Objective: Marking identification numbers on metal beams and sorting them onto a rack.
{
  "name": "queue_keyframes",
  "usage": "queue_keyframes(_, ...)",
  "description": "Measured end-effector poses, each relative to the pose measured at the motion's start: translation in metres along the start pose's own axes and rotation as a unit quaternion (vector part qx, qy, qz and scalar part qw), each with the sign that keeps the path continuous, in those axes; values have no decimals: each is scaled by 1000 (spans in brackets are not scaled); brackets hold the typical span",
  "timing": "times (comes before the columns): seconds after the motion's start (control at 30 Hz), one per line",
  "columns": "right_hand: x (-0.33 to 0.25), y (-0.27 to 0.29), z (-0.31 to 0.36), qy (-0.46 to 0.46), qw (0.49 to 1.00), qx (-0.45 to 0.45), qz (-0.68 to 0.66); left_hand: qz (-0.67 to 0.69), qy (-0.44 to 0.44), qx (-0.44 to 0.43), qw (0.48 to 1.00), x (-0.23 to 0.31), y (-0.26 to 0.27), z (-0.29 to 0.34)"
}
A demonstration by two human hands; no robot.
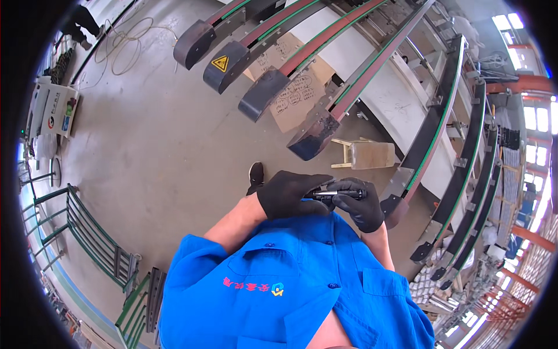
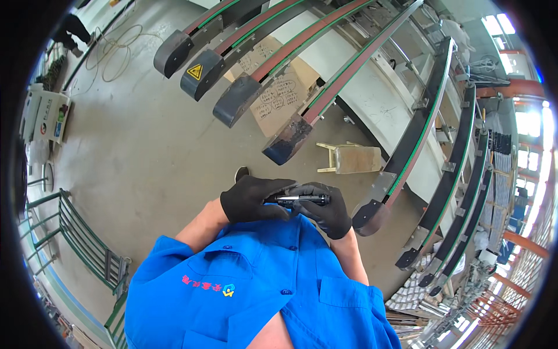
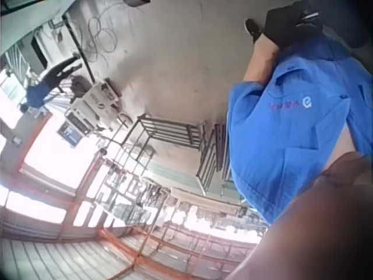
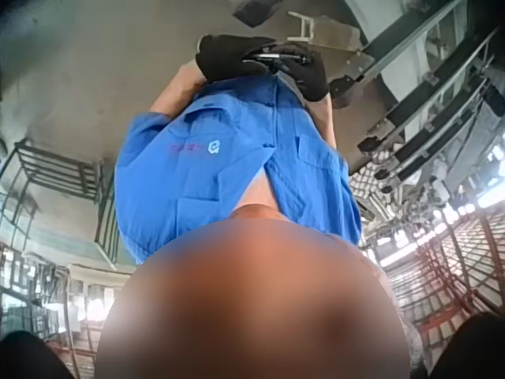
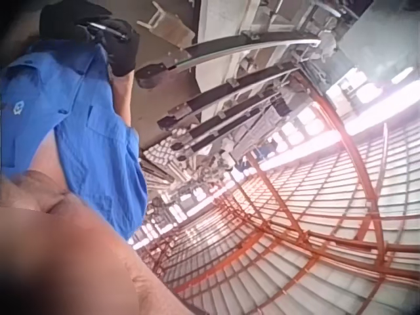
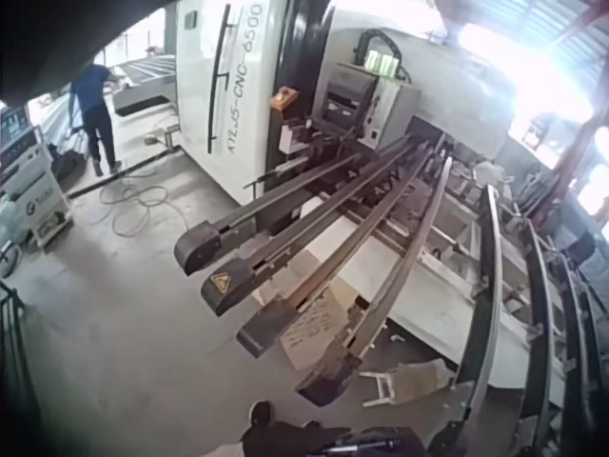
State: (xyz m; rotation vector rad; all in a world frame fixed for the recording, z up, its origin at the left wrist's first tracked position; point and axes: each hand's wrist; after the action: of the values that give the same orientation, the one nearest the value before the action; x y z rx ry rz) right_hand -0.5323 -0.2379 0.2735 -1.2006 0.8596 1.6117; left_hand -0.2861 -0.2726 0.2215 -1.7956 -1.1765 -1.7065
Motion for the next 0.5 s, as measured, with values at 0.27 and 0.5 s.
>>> queue_keyframes(0.27,4,-8,-7,-48,996,70,19,-102,27,-76,991,-12,7,-15)
queue_keyframes(0.5,30,52,19,27,979,197,-37,-87,4,-36,996,-45,-5,-50)
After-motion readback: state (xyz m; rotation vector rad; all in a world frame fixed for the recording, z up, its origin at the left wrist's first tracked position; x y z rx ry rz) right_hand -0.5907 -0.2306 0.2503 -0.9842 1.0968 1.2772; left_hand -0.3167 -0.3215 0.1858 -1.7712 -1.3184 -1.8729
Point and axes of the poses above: each hand's wrist, its own z-axis away from the middle knuckle, its own y-axis out of the back of the hand, x = y × z, and after that the axes turned 4 degrees about y, right-handed
